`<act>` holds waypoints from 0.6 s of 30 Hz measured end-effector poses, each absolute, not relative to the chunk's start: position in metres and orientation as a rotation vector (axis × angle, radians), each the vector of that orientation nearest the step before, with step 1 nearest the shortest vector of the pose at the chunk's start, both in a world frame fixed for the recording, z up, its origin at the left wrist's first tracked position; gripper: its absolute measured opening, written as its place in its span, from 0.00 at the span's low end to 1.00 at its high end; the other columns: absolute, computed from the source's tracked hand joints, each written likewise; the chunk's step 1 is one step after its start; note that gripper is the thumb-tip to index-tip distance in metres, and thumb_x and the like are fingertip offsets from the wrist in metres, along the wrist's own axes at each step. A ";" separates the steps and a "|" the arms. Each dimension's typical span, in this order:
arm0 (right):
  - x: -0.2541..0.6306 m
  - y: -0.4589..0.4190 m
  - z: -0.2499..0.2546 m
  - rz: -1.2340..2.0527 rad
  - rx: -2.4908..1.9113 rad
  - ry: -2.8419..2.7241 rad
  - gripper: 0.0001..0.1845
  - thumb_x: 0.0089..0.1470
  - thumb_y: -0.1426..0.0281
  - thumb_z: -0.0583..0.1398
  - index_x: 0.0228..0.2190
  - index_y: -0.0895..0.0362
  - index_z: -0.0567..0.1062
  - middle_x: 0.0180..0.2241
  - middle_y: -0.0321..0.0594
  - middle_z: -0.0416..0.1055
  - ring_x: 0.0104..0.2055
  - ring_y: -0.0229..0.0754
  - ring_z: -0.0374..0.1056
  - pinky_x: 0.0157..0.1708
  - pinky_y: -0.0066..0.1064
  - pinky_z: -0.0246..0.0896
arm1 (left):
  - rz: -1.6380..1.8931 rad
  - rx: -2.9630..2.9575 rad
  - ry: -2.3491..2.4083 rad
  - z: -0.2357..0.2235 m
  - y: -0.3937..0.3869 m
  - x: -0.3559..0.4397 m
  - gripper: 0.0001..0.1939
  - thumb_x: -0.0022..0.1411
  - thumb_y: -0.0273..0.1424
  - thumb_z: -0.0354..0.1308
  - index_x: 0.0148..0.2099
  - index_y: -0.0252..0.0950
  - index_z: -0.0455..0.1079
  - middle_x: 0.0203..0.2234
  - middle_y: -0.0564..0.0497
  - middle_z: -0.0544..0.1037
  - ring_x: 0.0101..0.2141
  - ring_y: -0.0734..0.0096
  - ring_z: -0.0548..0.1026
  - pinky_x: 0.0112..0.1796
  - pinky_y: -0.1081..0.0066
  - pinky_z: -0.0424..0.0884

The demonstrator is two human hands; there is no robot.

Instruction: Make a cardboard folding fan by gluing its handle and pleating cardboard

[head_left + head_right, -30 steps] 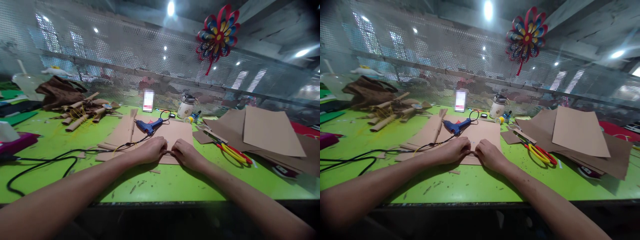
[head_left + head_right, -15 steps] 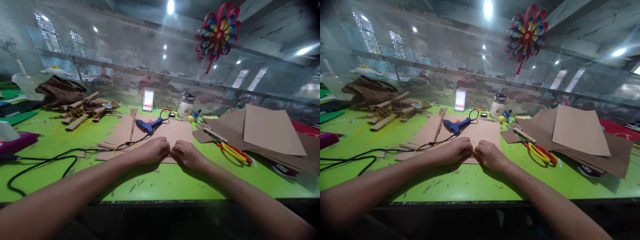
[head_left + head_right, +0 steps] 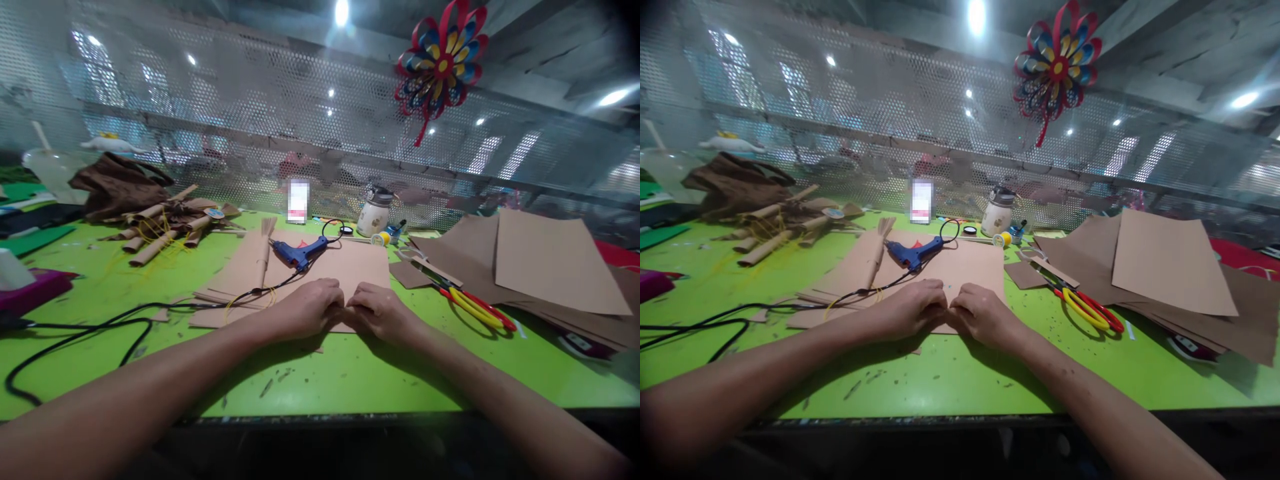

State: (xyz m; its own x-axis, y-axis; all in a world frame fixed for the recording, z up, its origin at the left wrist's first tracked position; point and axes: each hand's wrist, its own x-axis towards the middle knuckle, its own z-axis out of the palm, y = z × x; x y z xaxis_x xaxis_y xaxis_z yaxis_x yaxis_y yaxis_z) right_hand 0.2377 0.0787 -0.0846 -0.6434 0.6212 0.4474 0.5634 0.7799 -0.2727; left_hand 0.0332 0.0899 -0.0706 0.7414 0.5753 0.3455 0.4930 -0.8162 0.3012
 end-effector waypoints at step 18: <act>0.239 0.065 -0.082 0.357 -0.893 -2.321 0.06 0.58 0.71 0.58 0.32 0.58 0.76 0.28 0.40 0.64 0.30 0.39 0.61 0.26 0.30 0.52 | 0.613 2.644 0.902 -0.069 0.082 0.029 0.11 0.65 0.32 0.51 0.33 0.33 0.70 0.29 0.49 0.69 0.30 0.72 0.66 0.30 0.73 0.61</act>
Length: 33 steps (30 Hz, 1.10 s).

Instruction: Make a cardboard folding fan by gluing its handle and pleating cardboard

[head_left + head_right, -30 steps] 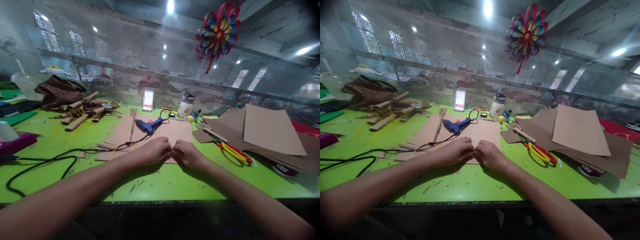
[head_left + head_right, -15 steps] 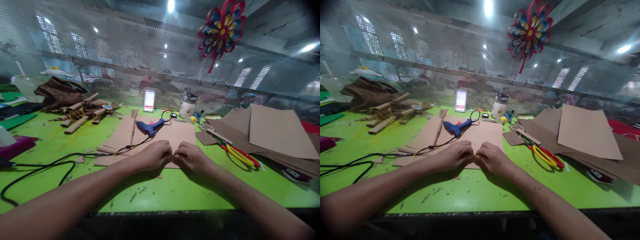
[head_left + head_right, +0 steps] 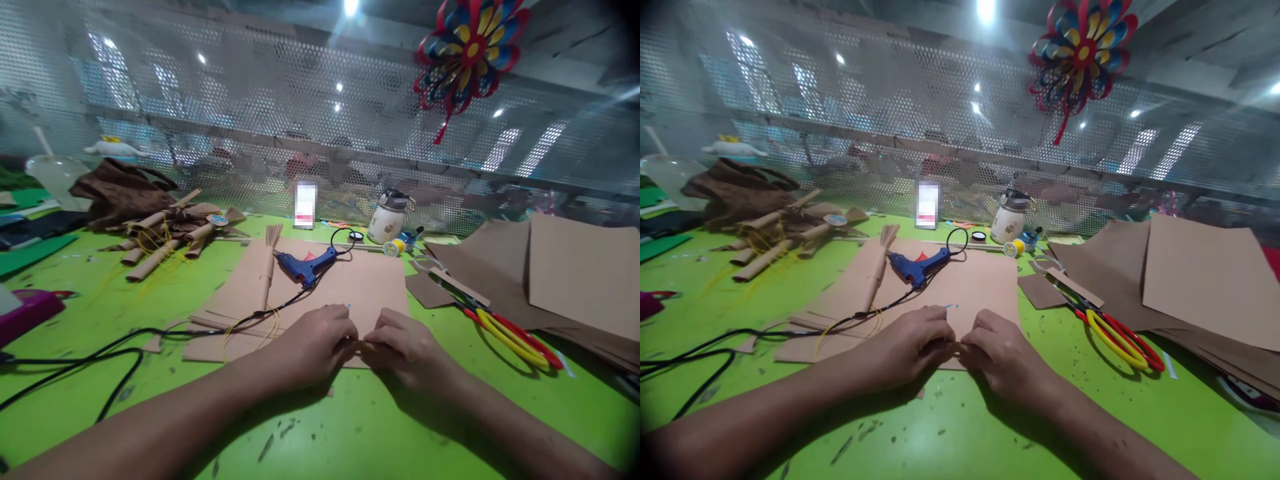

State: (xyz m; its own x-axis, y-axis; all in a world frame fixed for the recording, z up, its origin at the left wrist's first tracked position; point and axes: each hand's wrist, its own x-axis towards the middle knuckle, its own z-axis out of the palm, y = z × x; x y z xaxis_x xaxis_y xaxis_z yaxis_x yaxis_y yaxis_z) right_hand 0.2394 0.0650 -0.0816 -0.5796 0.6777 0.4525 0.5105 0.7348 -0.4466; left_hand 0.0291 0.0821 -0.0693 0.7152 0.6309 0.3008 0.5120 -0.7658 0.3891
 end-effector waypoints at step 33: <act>0.250 0.063 -0.077 0.425 -1.010 -2.291 0.05 0.56 0.74 0.57 0.29 0.56 0.73 0.25 0.38 0.64 0.28 0.38 0.61 0.24 0.30 0.50 | 0.542 2.620 0.942 -0.071 0.084 0.021 0.09 0.65 0.33 0.51 0.33 0.36 0.69 0.24 0.52 0.71 0.25 0.73 0.65 0.27 0.72 0.56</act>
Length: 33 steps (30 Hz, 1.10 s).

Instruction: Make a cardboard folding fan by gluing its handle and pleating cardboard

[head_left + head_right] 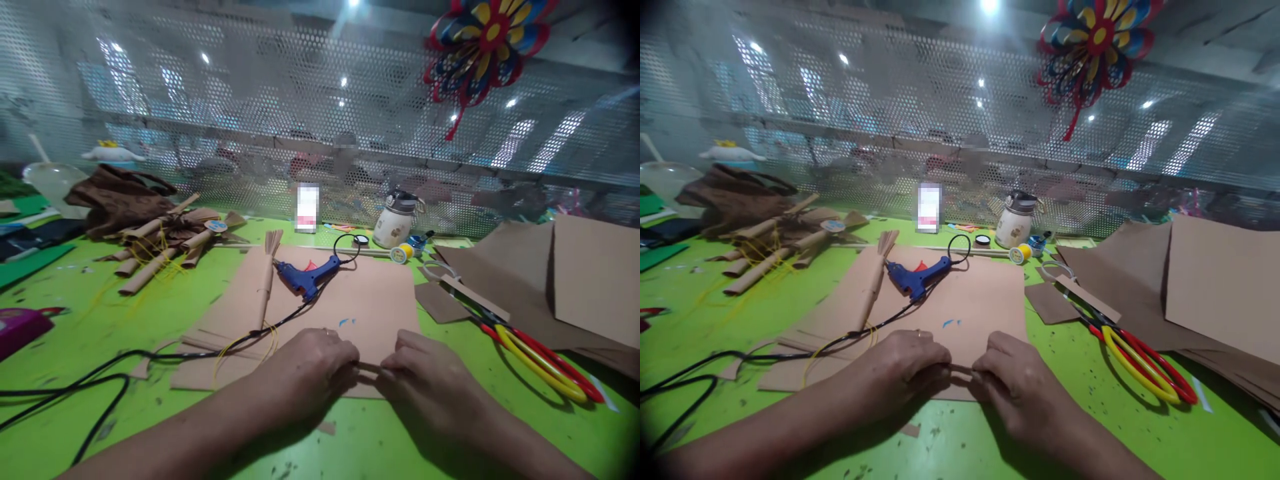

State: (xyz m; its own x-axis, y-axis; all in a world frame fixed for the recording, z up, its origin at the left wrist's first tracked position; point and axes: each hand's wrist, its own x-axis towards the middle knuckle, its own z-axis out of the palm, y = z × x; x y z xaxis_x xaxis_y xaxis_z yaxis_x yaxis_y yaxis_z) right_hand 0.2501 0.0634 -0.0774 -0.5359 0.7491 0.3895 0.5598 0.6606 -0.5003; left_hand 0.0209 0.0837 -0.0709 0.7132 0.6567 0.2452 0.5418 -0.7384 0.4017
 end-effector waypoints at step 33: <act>0.259 0.083 -0.069 1.337 -1.302 -1.708 0.16 0.42 0.60 0.68 0.24 0.61 0.74 0.16 0.33 0.65 0.16 0.31 0.57 0.14 0.24 0.48 | 0.429 2.150 1.108 -0.066 0.101 0.023 0.11 0.55 0.37 0.57 0.35 0.37 0.76 0.27 0.51 0.78 0.28 0.70 0.72 0.29 0.72 0.64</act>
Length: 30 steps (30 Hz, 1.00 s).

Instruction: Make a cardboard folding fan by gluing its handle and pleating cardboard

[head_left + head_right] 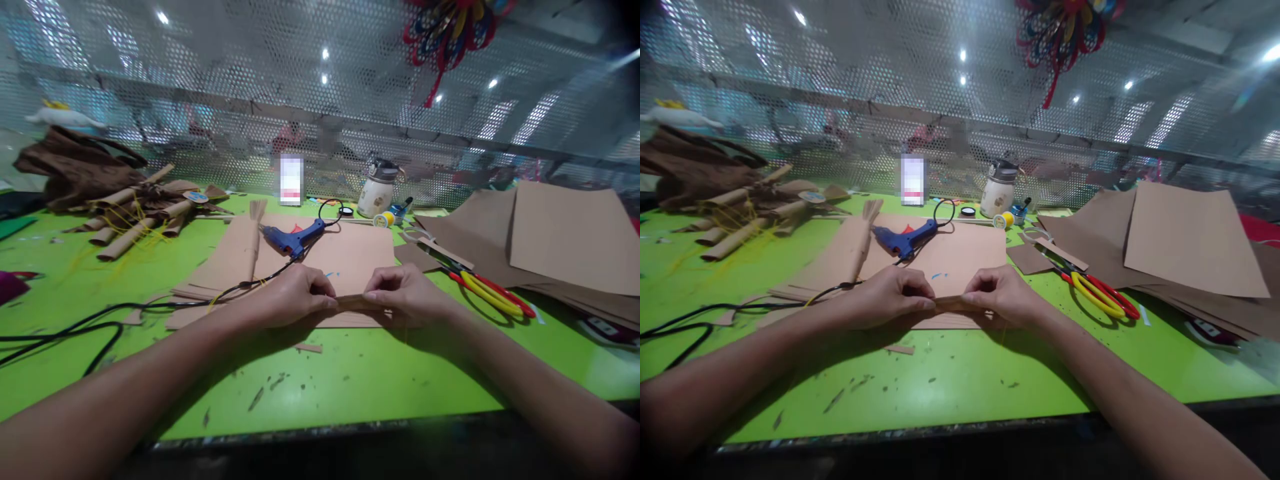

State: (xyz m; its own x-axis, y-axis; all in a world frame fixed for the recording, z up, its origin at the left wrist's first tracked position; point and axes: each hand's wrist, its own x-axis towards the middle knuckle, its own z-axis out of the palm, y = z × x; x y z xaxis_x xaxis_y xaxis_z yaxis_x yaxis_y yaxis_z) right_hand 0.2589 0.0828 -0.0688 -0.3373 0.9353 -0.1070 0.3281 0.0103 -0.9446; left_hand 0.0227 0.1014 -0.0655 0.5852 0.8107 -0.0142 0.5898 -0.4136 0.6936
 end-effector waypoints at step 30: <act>0.249 0.086 -0.064 0.189 -0.878 -2.306 0.05 0.54 0.75 0.59 0.28 0.58 0.75 0.28 0.41 0.68 0.30 0.39 0.64 0.29 0.30 0.59 | 0.801 2.712 0.984 -0.063 0.103 0.031 0.08 0.59 0.30 0.55 0.33 0.35 0.74 0.29 0.49 0.71 0.31 0.71 0.68 0.32 0.71 0.65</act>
State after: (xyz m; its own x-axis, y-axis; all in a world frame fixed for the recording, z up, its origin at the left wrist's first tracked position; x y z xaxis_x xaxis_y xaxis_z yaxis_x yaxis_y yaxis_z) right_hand 0.2485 0.0865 -0.0639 -0.5611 0.6375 0.5280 0.5431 0.7649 -0.3464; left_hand 0.0312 0.1033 -0.0626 0.6429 0.6315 0.4335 0.5530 -0.7743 0.3078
